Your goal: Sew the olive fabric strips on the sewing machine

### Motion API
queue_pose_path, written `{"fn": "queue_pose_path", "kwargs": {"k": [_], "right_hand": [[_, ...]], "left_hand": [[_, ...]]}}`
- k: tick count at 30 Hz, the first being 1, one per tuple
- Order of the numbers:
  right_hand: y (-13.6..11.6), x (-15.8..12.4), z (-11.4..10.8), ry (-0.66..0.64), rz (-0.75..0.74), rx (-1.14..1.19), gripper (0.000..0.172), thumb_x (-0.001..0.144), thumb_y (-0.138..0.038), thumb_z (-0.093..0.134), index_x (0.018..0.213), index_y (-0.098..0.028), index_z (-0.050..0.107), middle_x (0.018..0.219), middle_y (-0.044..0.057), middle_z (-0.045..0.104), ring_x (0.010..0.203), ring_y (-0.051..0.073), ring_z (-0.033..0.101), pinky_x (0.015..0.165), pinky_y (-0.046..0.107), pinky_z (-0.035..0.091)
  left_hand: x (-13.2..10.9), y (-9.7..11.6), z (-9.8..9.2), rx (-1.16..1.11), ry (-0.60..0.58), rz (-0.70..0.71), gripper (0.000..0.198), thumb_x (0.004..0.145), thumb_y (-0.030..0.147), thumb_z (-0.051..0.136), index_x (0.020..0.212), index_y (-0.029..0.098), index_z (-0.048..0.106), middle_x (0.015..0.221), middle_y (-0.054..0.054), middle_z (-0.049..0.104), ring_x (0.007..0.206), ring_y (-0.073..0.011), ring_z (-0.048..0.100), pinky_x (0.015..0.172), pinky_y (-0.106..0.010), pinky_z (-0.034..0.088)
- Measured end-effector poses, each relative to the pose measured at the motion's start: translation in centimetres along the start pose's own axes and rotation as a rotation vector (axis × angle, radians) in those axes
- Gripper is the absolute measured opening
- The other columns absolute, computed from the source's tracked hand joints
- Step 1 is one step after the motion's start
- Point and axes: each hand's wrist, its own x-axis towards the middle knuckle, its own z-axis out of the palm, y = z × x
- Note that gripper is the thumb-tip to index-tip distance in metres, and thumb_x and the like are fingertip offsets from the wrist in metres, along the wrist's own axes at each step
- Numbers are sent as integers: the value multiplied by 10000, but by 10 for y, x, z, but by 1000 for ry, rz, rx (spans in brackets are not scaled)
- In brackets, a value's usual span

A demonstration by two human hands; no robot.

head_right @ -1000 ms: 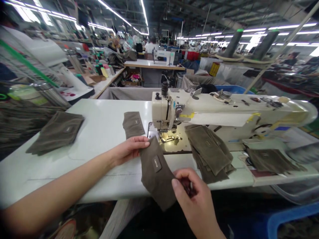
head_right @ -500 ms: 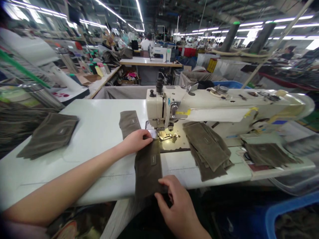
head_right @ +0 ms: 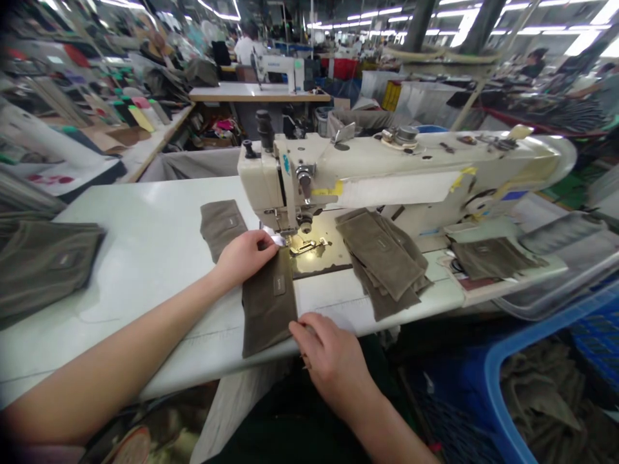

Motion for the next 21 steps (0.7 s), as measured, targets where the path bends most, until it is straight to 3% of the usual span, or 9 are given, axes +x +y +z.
{"fn": "queue_pose_path", "kwargs": {"k": [5, 21], "right_hand": [[-3, 1, -2, 76, 48, 52, 175, 994, -134, 517, 1069, -166, 673, 984, 104, 730, 863, 192, 718, 793, 311, 598], [-3, 3, 0, -5, 94, 42, 202, 1003, -135, 452, 1030, -173, 649, 1000, 101, 705, 863, 195, 694, 737, 292, 561]], "left_hand": [[2, 0, 0, -2, 5, -10, 193, 850, 370, 563, 762, 219, 645, 867, -29, 731, 776, -213, 639, 626, -285, 394], [3, 1, 0, 9, 6, -28, 203, 853, 389, 571, 764, 222, 645, 863, -26, 731, 808, -220, 651, 649, -279, 418]]}}
